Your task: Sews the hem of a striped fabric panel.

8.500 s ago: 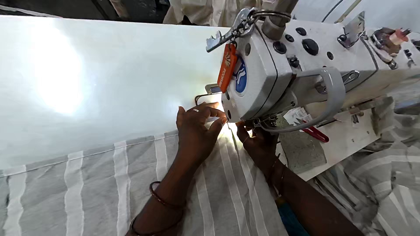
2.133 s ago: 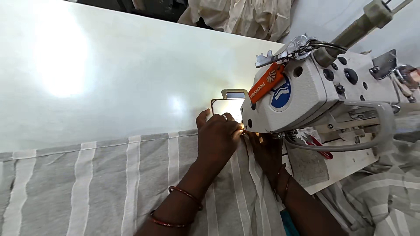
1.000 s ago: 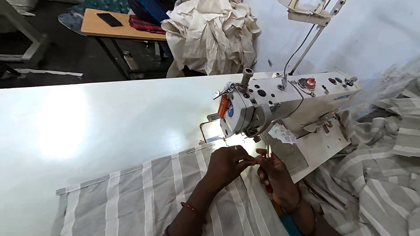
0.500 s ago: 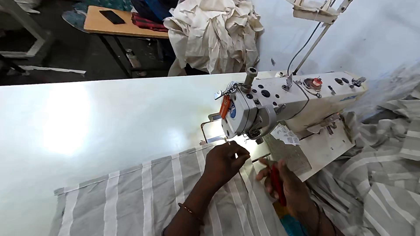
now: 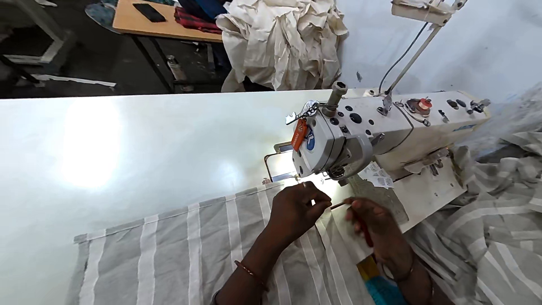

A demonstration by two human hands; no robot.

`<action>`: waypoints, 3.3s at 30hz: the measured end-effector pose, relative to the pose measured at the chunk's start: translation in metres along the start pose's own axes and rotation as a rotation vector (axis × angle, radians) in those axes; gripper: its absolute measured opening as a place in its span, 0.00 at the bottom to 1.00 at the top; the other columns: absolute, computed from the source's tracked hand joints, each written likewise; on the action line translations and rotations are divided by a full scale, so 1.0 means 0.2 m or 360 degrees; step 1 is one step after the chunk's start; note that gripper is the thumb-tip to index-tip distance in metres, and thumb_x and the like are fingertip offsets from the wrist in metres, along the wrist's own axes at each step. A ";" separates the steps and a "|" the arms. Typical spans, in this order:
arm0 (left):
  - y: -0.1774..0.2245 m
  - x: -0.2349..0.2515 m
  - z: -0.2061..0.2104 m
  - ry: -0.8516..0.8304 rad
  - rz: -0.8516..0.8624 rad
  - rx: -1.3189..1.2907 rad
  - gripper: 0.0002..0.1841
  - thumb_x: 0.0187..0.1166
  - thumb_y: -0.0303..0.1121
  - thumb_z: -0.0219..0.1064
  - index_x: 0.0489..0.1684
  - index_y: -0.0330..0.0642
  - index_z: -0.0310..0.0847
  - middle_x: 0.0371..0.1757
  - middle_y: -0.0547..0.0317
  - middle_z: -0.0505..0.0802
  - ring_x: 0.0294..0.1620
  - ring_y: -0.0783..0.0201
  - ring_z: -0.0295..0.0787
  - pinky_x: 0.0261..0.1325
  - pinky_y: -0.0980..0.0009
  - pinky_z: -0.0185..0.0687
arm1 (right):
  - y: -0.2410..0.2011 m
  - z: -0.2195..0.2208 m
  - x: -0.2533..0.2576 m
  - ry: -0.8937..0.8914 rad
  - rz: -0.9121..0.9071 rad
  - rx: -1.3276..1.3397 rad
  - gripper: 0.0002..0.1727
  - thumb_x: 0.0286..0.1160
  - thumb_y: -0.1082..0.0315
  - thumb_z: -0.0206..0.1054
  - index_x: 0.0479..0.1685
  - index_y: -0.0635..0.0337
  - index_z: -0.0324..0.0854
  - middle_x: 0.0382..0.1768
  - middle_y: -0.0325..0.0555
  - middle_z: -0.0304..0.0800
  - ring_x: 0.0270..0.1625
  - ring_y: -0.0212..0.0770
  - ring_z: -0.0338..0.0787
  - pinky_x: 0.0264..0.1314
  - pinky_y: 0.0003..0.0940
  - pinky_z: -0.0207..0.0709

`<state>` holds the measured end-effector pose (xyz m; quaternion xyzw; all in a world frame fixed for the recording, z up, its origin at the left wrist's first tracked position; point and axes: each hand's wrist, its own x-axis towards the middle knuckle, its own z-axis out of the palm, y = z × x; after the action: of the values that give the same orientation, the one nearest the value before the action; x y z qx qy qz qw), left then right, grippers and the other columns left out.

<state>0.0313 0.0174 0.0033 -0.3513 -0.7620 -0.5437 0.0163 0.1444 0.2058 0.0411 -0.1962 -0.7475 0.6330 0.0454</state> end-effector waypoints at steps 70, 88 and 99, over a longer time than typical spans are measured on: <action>-0.14 0.05 -0.01 0.0424 -0.0378 0.0702 0.03 0.66 0.32 0.75 0.24 0.50 0.94 0.26 0.64 0.89 0.35 0.61 0.85 0.67 0.44 0.63 | 0.26 0.24 0.48 -0.0063 -0.1035 -0.0915 0.06 0.70 0.67 0.75 0.39 0.58 0.92 0.38 0.37 0.93 0.46 0.22 0.91 0.53 0.19 0.85; -0.14 0.06 0.00 0.0453 -0.0422 0.0701 0.03 0.67 0.31 0.76 0.26 0.50 0.95 0.27 0.63 0.91 0.36 0.61 0.87 0.68 0.43 0.64 | 0.27 0.23 0.47 -0.0034 -0.0994 -0.0962 0.05 0.70 0.67 0.75 0.39 0.57 0.93 0.39 0.37 0.93 0.47 0.22 0.90 0.53 0.19 0.84; -0.12 0.06 -0.01 0.0420 -0.0371 0.0714 0.02 0.64 0.29 0.80 0.28 0.50 0.97 0.29 0.61 0.93 0.34 0.58 0.87 0.70 0.40 0.63 | 0.28 0.26 0.48 0.0109 -0.1166 -0.1091 0.12 0.76 0.59 0.70 0.44 0.59 0.90 0.41 0.42 0.92 0.50 0.27 0.90 0.57 0.22 0.82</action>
<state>0.0081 0.0186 -0.0112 -0.1753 -0.8899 -0.4006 0.1301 0.0537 0.1972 -0.0400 0.0548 -0.9303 0.2867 0.2220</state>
